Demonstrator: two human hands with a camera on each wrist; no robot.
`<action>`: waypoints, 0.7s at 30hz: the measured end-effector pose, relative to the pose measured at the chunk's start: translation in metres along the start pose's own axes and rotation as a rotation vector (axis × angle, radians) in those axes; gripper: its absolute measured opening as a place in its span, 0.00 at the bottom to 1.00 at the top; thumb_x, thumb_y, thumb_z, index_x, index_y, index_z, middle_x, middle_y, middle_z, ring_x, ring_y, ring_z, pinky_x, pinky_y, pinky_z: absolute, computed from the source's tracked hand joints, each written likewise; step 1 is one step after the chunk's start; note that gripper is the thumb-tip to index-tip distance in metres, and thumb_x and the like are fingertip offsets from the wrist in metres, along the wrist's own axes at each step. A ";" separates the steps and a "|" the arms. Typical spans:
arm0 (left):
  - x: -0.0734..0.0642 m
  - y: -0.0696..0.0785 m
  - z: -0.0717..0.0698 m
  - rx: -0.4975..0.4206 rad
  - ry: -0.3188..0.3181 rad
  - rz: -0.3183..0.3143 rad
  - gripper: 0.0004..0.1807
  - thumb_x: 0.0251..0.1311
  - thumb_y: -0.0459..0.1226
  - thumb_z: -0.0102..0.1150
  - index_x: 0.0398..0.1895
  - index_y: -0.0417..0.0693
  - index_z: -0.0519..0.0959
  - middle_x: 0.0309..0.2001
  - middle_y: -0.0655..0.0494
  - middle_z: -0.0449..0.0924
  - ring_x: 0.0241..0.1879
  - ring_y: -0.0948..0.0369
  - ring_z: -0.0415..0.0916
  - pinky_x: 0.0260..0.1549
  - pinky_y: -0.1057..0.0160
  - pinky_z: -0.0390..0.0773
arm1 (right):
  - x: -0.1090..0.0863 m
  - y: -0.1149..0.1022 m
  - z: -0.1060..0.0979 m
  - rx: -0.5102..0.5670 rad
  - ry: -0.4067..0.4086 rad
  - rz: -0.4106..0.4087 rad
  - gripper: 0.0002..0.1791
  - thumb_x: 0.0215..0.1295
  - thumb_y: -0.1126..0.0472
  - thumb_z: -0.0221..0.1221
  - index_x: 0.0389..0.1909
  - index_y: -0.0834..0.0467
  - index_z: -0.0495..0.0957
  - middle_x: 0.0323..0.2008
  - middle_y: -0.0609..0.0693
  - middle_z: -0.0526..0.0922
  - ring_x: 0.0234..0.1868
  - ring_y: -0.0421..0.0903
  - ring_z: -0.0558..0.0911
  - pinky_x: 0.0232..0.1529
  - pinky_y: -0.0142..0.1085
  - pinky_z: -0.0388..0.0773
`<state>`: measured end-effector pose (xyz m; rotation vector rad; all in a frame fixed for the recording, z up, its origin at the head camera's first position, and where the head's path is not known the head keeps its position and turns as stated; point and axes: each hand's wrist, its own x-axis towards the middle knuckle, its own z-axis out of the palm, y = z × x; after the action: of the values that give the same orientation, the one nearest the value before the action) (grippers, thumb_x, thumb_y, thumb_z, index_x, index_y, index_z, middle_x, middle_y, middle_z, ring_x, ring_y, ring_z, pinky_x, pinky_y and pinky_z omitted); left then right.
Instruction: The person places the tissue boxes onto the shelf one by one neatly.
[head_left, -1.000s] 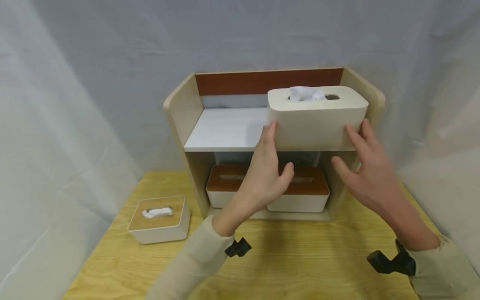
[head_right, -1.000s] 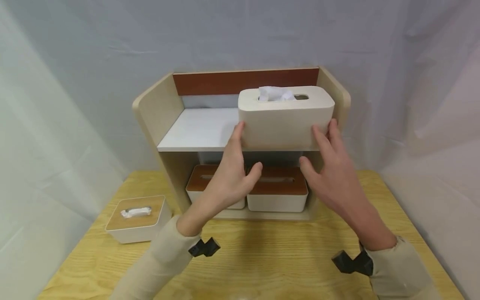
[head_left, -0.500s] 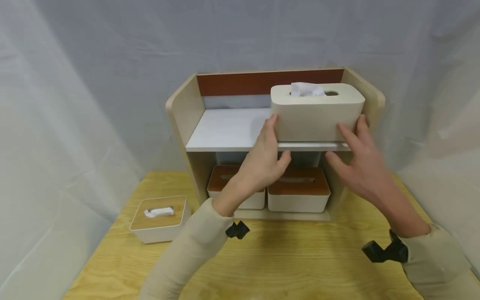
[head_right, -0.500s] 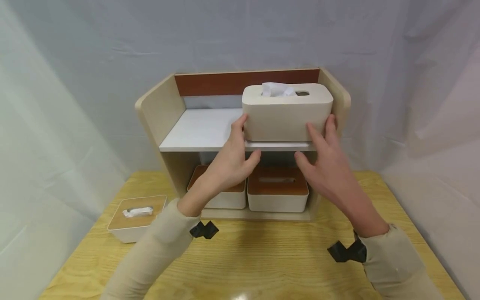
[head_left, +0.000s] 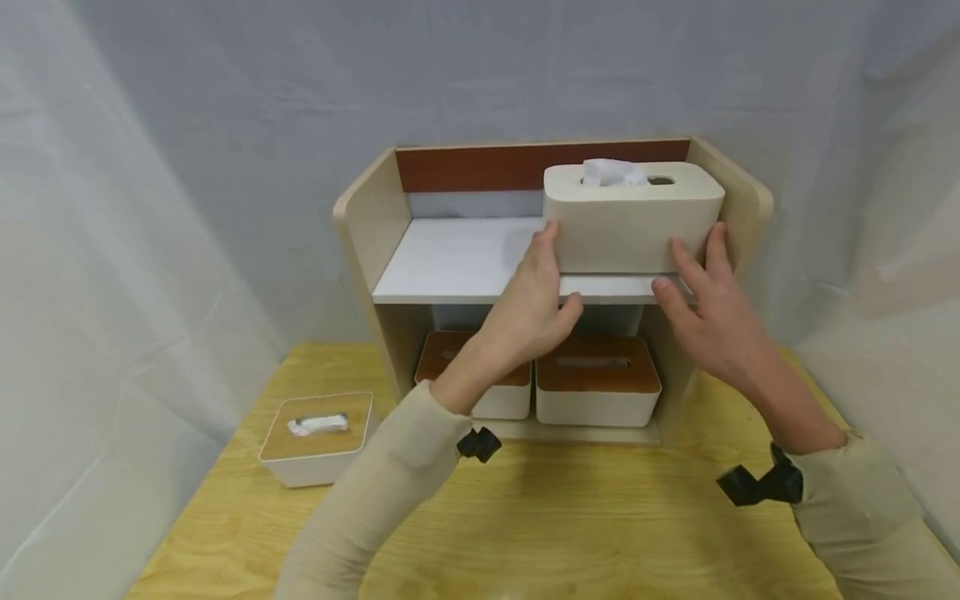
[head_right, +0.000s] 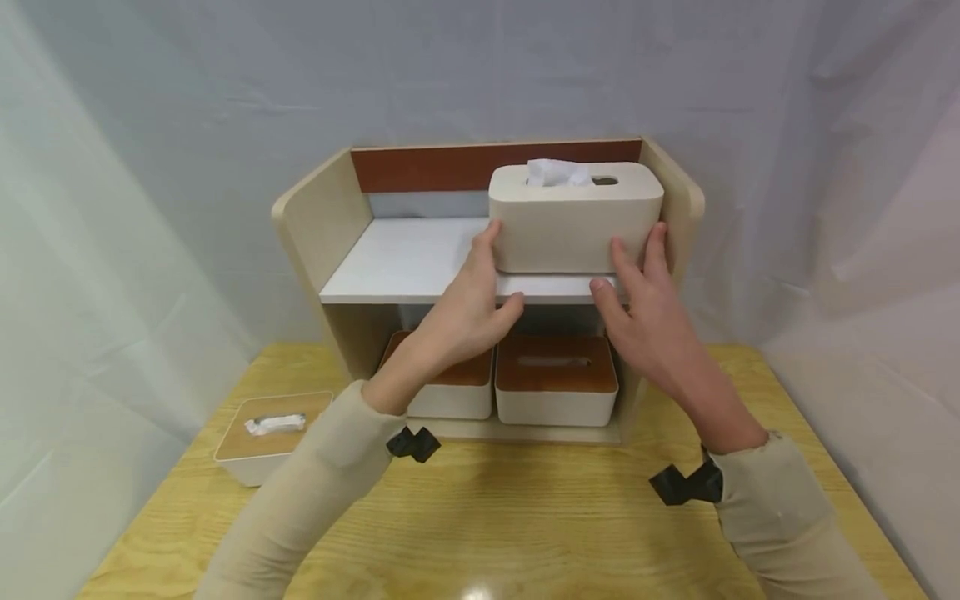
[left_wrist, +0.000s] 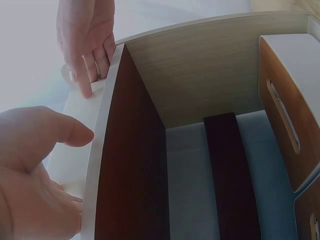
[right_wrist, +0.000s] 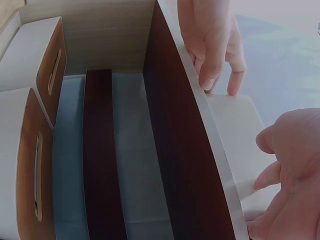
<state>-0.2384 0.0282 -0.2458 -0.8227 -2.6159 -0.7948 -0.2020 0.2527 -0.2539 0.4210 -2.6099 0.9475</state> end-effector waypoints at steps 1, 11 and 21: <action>0.000 0.000 0.000 0.006 0.000 0.002 0.44 0.64 0.39 0.48 0.73 0.39 0.33 0.75 0.47 0.37 0.72 0.60 0.40 0.68 0.64 0.49 | 0.001 0.000 0.000 0.005 0.001 -0.007 0.35 0.74 0.49 0.41 0.74 0.58 0.41 0.71 0.57 0.17 0.71 0.60 0.29 0.66 0.62 0.39; 0.007 0.003 -0.002 0.043 0.003 -0.001 0.45 0.63 0.38 0.49 0.73 0.39 0.33 0.74 0.45 0.39 0.72 0.59 0.42 0.68 0.65 0.48 | 0.006 -0.001 -0.002 -0.024 -0.009 -0.009 0.38 0.73 0.47 0.43 0.74 0.60 0.39 0.70 0.59 0.16 0.71 0.59 0.28 0.67 0.60 0.39; 0.002 0.006 -0.002 0.100 -0.008 -0.050 0.46 0.64 0.43 0.50 0.74 0.45 0.31 0.74 0.42 0.41 0.73 0.47 0.38 0.70 0.52 0.43 | 0.005 0.003 -0.007 0.036 -0.025 -0.008 0.34 0.75 0.47 0.36 0.74 0.59 0.41 0.71 0.54 0.17 0.71 0.54 0.25 0.69 0.57 0.32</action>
<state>-0.2363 0.0326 -0.2405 -0.7373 -2.6678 -0.6685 -0.2062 0.2581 -0.2484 0.4552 -2.6142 0.9944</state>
